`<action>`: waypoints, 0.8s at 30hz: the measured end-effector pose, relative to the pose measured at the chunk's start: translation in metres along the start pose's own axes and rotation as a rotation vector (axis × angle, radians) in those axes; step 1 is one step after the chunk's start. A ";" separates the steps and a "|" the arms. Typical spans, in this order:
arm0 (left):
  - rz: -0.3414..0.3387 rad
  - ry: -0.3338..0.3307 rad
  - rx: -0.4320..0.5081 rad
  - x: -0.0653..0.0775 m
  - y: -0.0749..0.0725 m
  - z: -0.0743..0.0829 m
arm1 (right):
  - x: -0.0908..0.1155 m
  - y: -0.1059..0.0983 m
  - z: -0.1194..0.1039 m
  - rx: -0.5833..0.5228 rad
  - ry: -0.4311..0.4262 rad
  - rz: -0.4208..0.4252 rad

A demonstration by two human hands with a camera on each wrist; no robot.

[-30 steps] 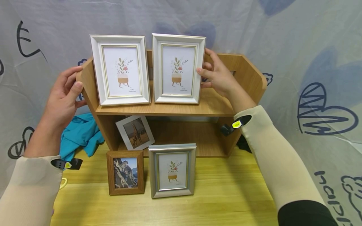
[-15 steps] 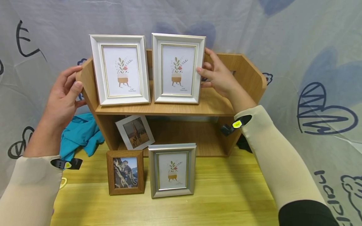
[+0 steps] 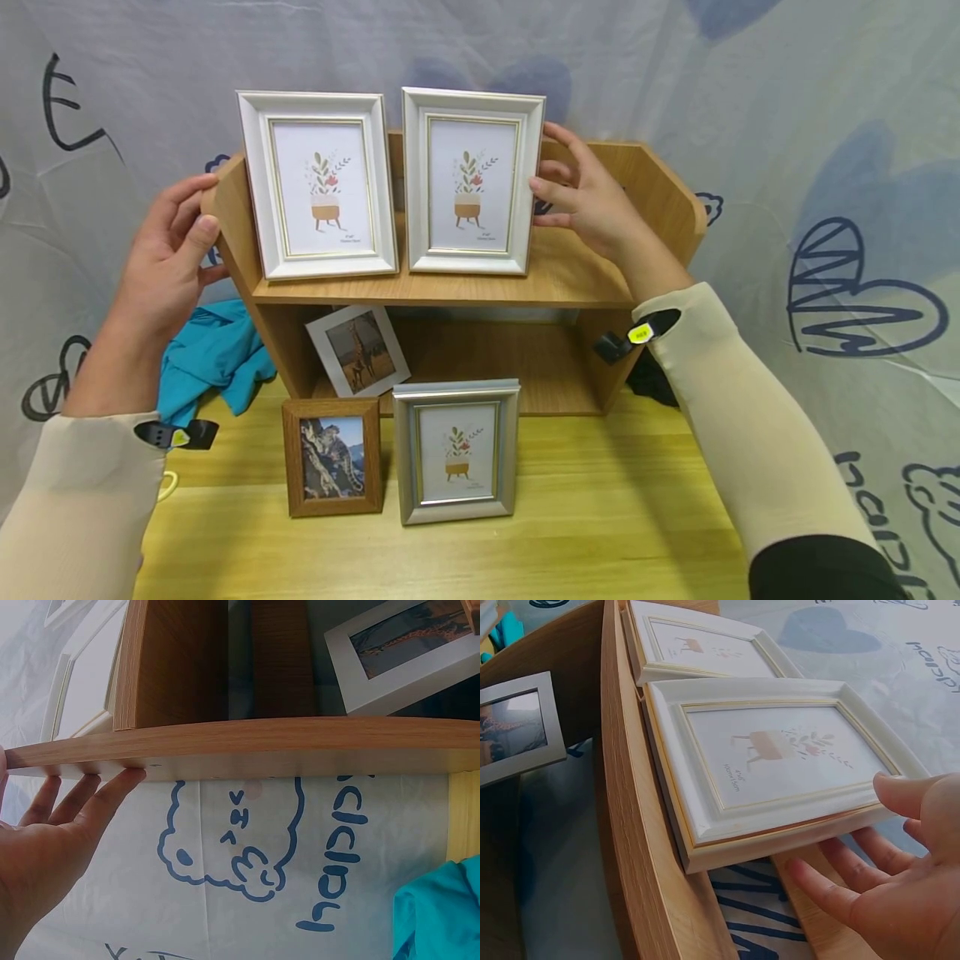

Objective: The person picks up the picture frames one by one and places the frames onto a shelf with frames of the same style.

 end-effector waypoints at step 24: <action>-0.003 0.019 0.011 -0.002 0.000 -0.001 | 0.066 -0.021 0.004 0.099 -0.063 0.005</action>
Point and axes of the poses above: each hand's wrist, its own x-axis away from the middle knuckle, its own y-axis out of the palm, z = x × y, the point moved 2 cm from there along -x, towards the middle knuckle, and after that the axes turned 4 degrees about z, right-handed, at the moved point
